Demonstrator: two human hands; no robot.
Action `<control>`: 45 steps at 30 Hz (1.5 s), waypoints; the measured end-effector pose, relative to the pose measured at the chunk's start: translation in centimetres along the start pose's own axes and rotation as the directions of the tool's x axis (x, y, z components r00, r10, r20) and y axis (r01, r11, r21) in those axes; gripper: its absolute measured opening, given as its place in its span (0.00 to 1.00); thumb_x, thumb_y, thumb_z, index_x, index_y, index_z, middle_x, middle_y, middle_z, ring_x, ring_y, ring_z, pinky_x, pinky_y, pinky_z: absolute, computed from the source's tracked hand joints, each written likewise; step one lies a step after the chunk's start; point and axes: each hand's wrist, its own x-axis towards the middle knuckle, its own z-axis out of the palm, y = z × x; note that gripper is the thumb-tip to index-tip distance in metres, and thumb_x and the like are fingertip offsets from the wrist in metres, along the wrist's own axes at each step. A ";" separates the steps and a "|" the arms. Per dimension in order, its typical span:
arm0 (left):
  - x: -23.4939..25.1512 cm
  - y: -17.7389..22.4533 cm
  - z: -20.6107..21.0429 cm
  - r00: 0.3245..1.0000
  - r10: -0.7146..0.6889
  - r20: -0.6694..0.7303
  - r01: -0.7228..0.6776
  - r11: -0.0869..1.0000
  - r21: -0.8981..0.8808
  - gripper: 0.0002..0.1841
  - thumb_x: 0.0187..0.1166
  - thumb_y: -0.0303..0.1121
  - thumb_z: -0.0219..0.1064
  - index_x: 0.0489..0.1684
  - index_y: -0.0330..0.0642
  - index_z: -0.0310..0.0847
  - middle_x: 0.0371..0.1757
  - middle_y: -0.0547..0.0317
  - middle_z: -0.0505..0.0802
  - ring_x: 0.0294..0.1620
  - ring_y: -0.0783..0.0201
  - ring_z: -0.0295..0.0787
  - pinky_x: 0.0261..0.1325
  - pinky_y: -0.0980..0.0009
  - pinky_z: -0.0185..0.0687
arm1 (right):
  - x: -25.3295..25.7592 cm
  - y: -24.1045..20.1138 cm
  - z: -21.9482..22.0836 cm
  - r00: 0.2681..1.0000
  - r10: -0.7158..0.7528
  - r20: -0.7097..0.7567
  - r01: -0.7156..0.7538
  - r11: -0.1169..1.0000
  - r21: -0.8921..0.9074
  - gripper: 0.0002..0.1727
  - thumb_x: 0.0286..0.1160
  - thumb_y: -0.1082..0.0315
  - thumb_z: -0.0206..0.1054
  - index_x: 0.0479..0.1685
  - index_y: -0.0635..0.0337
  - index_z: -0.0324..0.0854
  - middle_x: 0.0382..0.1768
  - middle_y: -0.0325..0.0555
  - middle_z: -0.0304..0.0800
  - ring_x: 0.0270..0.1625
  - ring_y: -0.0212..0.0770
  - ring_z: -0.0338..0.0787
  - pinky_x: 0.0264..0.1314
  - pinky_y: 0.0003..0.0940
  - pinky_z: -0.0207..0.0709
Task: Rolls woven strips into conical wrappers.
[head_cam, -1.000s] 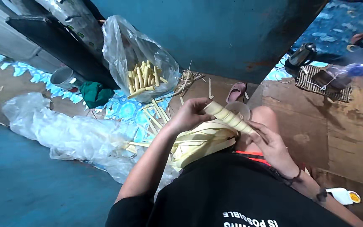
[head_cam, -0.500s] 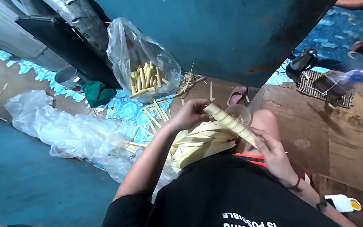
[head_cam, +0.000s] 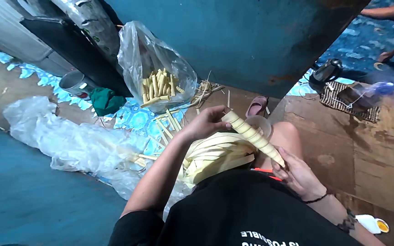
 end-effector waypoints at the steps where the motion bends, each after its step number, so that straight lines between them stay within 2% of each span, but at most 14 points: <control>1: 0.1 -0.1 0.0 1.000 0.007 0.000 -0.007 1.000 -0.008 0.12 0.78 0.19 0.69 0.56 0.34 0.80 0.38 0.58 0.93 0.37 0.71 0.91 0.47 0.73 0.89 | 0.0 0.2 0.0 0.996 -0.088 -0.009 0.087 0.993 -0.082 0.22 0.96 0.64 0.40 0.69 0.63 0.78 0.27 0.36 0.90 0.21 0.24 0.84 0.23 0.17 0.79; 4: 0.0 -0.1 0.1 0.999 -0.020 -0.037 0.019 0.999 -0.038 0.12 0.78 0.17 0.67 0.57 0.33 0.79 0.38 0.56 0.93 0.38 0.68 0.93 0.50 0.69 0.92 | 0.3 1.4 -0.8 0.824 -0.543 0.162 0.528 0.633 -0.566 0.27 0.86 0.57 0.61 0.74 0.71 0.78 0.56 0.46 0.89 0.51 0.27 0.88 0.55 0.22 0.85; 8: 0.0 0.0 0.0 1.000 -0.001 -0.018 0.000 0.998 -0.056 0.12 0.79 0.19 0.67 0.58 0.34 0.79 0.39 0.59 0.93 0.38 0.70 0.92 0.50 0.71 0.91 | -0.3 0.3 0.0 0.996 -0.058 0.065 0.061 0.997 -0.048 0.21 0.96 0.61 0.40 0.65 0.60 0.76 0.31 0.38 0.92 0.23 0.27 0.86 0.27 0.19 0.82; 10: 0.1 -0.2 -0.1 1.000 0.014 -0.011 -0.015 0.998 -0.067 0.11 0.79 0.19 0.67 0.55 0.34 0.80 0.38 0.59 0.93 0.38 0.70 0.92 0.50 0.71 0.91 | -0.2 0.6 0.0 0.989 -0.137 0.049 0.142 0.983 -0.120 0.21 0.95 0.64 0.42 0.69 0.63 0.76 0.32 0.38 0.93 0.26 0.27 0.89 0.29 0.20 0.85; 13: 0.0 -0.4 0.0 0.999 -0.019 -0.042 0.015 0.996 -0.086 0.10 0.79 0.18 0.67 0.55 0.34 0.79 0.37 0.58 0.93 0.37 0.68 0.93 0.48 0.70 0.92 | 0.2 1.8 -0.5 0.799 -0.571 0.188 0.554 0.577 -0.600 0.27 0.86 0.58 0.62 0.74 0.71 0.78 0.59 0.50 0.89 0.57 0.31 0.89 0.60 0.25 0.84; 18: 0.1 -0.5 0.0 1.000 -0.007 -0.026 0.004 0.995 -0.102 0.10 0.79 0.19 0.66 0.55 0.34 0.79 0.38 0.59 0.93 0.39 0.70 0.92 0.51 0.70 0.91 | -0.5 -0.1 0.5 0.998 0.006 0.061 -0.006 1.000 -0.001 0.25 0.97 0.58 0.33 0.61 0.58 0.77 0.24 0.37 0.89 0.16 0.25 0.82 0.16 0.17 0.77; 22: 0.1 -0.5 0.3 0.995 -0.049 -0.090 0.041 0.996 -0.083 0.10 0.80 0.19 0.67 0.55 0.34 0.79 0.36 0.59 0.92 0.35 0.70 0.91 0.46 0.72 0.91 | 0.3 1.7 -0.4 0.819 -0.535 0.208 0.543 0.603 -0.585 0.28 0.88 0.57 0.59 0.75 0.73 0.76 0.59 0.50 0.89 0.53 0.30 0.90 0.57 0.24 0.85; 25: 0.2 -0.7 0.3 0.995 -0.021 -0.099 0.010 0.994 -0.108 0.11 0.79 0.20 0.67 0.56 0.33 0.80 0.38 0.60 0.93 0.36 0.71 0.91 0.47 0.72 0.91 | -0.2 0.4 0.2 0.988 -0.102 0.113 0.114 0.989 -0.097 0.21 0.96 0.63 0.40 0.63 0.60 0.79 0.38 0.38 0.95 0.28 0.26 0.90 0.32 0.19 0.85; 27: 0.1 -0.8 0.4 0.996 -0.007 -0.094 -0.006 0.991 -0.133 0.10 0.78 0.19 0.67 0.54 0.34 0.81 0.38 0.61 0.92 0.36 0.72 0.91 0.47 0.72 0.91 | -0.4 0.0 0.3 0.992 0.012 0.123 -0.016 0.999 0.033 0.25 0.96 0.58 0.33 0.57 0.58 0.78 0.27 0.39 0.91 0.20 0.28 0.87 0.22 0.20 0.83; 30: 0.0 -1.0 0.5 0.992 -0.021 -0.128 0.003 0.991 -0.134 0.10 0.78 0.19 0.68 0.54 0.33 0.80 0.36 0.61 0.93 0.35 0.71 0.92 0.45 0.73 0.91 | -0.2 1.3 -0.2 0.827 -0.523 0.207 0.533 0.614 -0.582 0.27 0.89 0.56 0.58 0.75 0.71 0.76 0.57 0.48 0.92 0.53 0.28 0.91 0.56 0.21 0.85; 32: 0.1 -1.1 0.7 0.991 -0.023 -0.132 0.005 0.991 -0.132 0.12 0.77 0.18 0.68 0.56 0.34 0.80 0.35 0.61 0.93 0.34 0.72 0.92 0.45 0.73 0.91 | 0.1 1.7 -0.6 0.766 -0.594 0.246 0.580 0.472 -0.664 0.34 0.91 0.50 0.55 0.77 0.75 0.73 0.58 0.53 0.92 0.49 0.30 0.92 0.52 0.25 0.87; 36: -0.1 -1.4 0.8 0.995 0.017 -0.103 -0.030 0.992 -0.125 0.12 0.76 0.18 0.68 0.56 0.33 0.82 0.40 0.60 0.93 0.38 0.71 0.92 0.49 0.72 0.91 | -0.8 0.5 -0.5 0.989 -0.095 0.112 0.106 0.989 -0.104 0.29 0.97 0.53 0.32 0.70 0.60 0.75 0.34 0.42 0.96 0.23 0.33 0.91 0.25 0.26 0.87; 39: 0.0 -2.3 1.2 0.993 0.023 -0.112 -0.051 0.966 -0.255 0.08 0.77 0.18 0.67 0.49 0.35 0.81 0.38 0.61 0.93 0.39 0.70 0.92 0.51 0.69 0.90 | -0.9 0.1 -1.2 0.966 0.091 0.241 -0.095 0.995 0.007 0.32 0.95 0.45 0.31 0.54 0.55 0.79 0.31 0.40 0.95 0.20 0.29 0.88 0.22 0.21 0.83; 45: -0.4 -5.1 2.2 0.972 0.017 -0.236 -0.096 0.940 -0.327 0.08 0.74 0.23 0.68 0.46 0.42 0.83 0.65 0.63 0.87 0.62 0.70 0.86 0.63 0.69 0.85 | -0.3 -0.2 -2.0 0.792 0.223 0.568 -0.276 0.961 0.007 0.35 0.93 0.41 0.36 0.77 0.54 0.75 0.30 0.38 0.95 0.25 0.31 0.92 0.26 0.25 0.88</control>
